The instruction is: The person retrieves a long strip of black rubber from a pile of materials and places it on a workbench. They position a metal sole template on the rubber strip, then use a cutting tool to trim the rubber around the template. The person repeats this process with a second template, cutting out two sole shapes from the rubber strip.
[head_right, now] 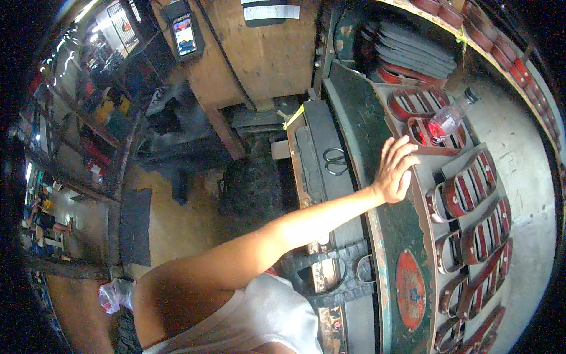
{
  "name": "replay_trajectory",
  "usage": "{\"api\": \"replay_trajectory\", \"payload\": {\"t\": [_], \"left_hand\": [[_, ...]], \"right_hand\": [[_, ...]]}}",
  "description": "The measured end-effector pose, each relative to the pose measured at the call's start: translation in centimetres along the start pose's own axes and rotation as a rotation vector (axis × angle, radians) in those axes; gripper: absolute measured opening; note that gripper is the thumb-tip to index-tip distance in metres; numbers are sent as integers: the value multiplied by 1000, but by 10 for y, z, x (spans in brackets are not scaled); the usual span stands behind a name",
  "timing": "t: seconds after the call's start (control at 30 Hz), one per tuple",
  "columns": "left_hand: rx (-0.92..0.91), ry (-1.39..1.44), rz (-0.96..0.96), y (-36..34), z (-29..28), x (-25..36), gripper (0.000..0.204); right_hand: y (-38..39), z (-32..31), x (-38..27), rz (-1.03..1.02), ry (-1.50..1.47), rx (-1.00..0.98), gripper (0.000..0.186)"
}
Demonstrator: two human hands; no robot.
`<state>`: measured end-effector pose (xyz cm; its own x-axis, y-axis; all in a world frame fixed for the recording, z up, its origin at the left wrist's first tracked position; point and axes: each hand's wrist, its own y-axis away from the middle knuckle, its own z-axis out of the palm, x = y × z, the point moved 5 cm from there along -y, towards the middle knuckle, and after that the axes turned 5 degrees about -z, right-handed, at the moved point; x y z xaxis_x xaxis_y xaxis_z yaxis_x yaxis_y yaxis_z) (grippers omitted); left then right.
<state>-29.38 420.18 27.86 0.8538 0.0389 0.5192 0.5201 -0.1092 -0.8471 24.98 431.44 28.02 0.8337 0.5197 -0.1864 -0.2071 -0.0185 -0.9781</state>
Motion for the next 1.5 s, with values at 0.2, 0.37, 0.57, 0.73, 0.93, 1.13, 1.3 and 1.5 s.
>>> {"api": "replay_trajectory", "payload": {"t": [0.2, 0.37, 0.57, 0.73, 0.93, 1.13, 1.3, 1.5], "left_hand": [[16, -18, 13, -1, -4, 4, 32], [-35, -53, 6, -2, -4, 6, 31], [-103, -113, -3, -5, -10, 10, 33], [-110, -124, 18, -7, -15, 12, 35], [-116, -150, 26, -7, -18, 15, 36], [-122, -167, 30, -6, -17, 13, 37], [-156, -172, 10, -7, -16, 12, 36], [-155, -163, 17, -6, -18, 13, 37]], "right_hand": [[-11, -7, -25, -161, 242, -15, 52], [-14, -8, -29, -156, 240, -22, 54], [-17, -13, -29, -149, 263, -23, 55], [-17, -15, -19, -159, 318, -68, 55], [-17, -17, 0, -229, 302, 69, 51], [-10, -15, 10, -195, 325, 26, 48], [-11, -15, 8, -188, 340, 21, 46], [-11, -15, 8, -206, 331, 52, 48]]}}
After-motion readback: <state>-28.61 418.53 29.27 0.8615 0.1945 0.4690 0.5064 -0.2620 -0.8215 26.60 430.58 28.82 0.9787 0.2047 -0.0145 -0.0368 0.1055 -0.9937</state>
